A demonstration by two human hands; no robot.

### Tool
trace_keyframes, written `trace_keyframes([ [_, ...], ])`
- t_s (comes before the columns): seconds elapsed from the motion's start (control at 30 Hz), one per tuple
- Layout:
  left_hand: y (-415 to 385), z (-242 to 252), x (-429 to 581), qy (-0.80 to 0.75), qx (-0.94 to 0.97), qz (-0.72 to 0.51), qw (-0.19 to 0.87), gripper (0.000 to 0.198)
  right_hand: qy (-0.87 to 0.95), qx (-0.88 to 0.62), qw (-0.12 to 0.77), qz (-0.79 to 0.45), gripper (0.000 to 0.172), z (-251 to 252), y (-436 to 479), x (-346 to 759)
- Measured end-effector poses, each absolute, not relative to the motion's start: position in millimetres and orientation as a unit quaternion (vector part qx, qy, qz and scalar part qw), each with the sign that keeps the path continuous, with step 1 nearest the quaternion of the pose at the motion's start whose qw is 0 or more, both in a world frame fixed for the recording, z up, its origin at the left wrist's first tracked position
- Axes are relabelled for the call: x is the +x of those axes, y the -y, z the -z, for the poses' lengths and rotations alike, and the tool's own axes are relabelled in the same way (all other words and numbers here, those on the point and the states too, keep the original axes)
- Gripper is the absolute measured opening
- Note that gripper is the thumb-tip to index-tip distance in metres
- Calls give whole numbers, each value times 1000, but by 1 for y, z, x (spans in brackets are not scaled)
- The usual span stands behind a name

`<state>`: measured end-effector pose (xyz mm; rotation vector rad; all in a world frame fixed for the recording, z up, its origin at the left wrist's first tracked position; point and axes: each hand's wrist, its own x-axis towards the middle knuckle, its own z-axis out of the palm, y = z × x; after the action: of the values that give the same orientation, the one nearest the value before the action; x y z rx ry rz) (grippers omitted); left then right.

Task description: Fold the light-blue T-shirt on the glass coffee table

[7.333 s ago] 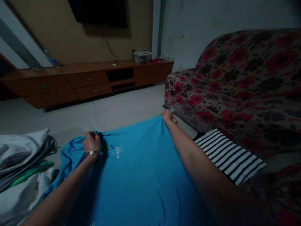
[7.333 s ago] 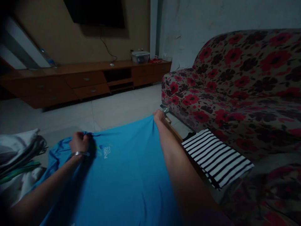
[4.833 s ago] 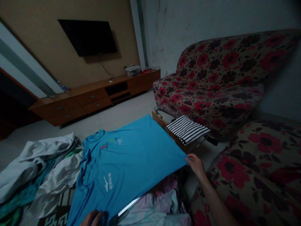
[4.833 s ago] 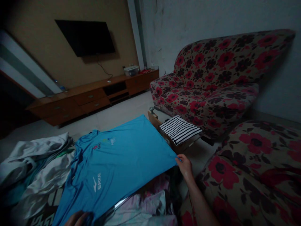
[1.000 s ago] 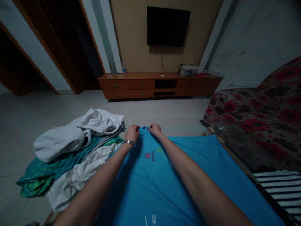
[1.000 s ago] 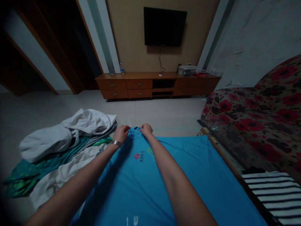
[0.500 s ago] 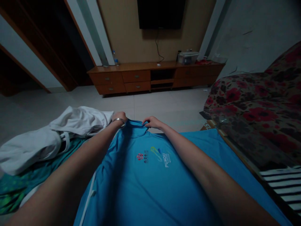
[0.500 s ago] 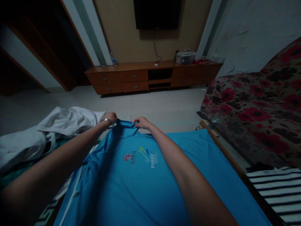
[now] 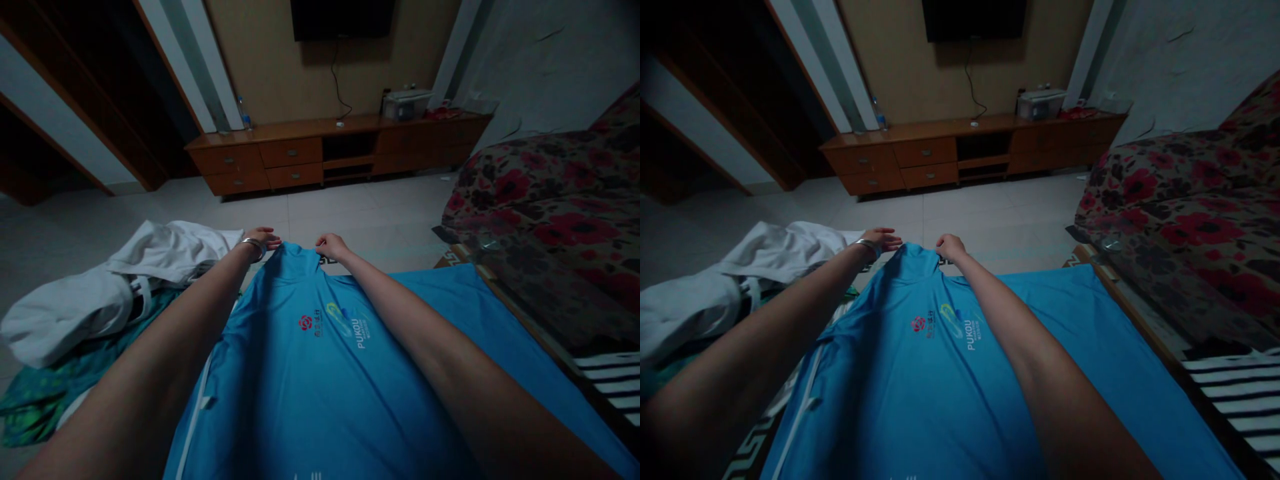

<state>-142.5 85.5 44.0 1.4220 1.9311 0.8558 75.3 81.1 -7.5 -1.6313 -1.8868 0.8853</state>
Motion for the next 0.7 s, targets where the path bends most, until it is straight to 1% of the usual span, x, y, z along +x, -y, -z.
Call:
trace_keyframes([
  [0.07,-72,-41,-145,-725,556,-302,274,35,699,-603,251,-290,31,6,-73,79],
  [0.1,-62,-39,-147,-725,571,-289,254,36,712,-600,254,-264,33,4,-68,82],
  [0.17,-35,-35,-151,-719,601,-271,220,35,744,-582,262,-199,31,2,-54,93],
  [0.23,1,-28,-155,-681,672,-234,172,33,772,-553,278,-145,31,2,-35,110],
  [0.33,57,-11,-162,-575,809,-108,60,38,801,-510,297,-99,35,7,0,148],
  [0.4,86,0,-169,-549,834,-45,9,43,811,-501,292,-77,35,14,20,180],
  [0.47,102,8,-177,-562,827,-13,-16,48,807,-519,275,-56,34,21,31,216],
  [0.57,107,14,-188,-581,813,1,-27,54,779,-574,250,-21,32,26,32,275],
  [0.7,97,21,-198,-582,813,-12,-23,58,674,-701,233,0,34,19,19,356],
])
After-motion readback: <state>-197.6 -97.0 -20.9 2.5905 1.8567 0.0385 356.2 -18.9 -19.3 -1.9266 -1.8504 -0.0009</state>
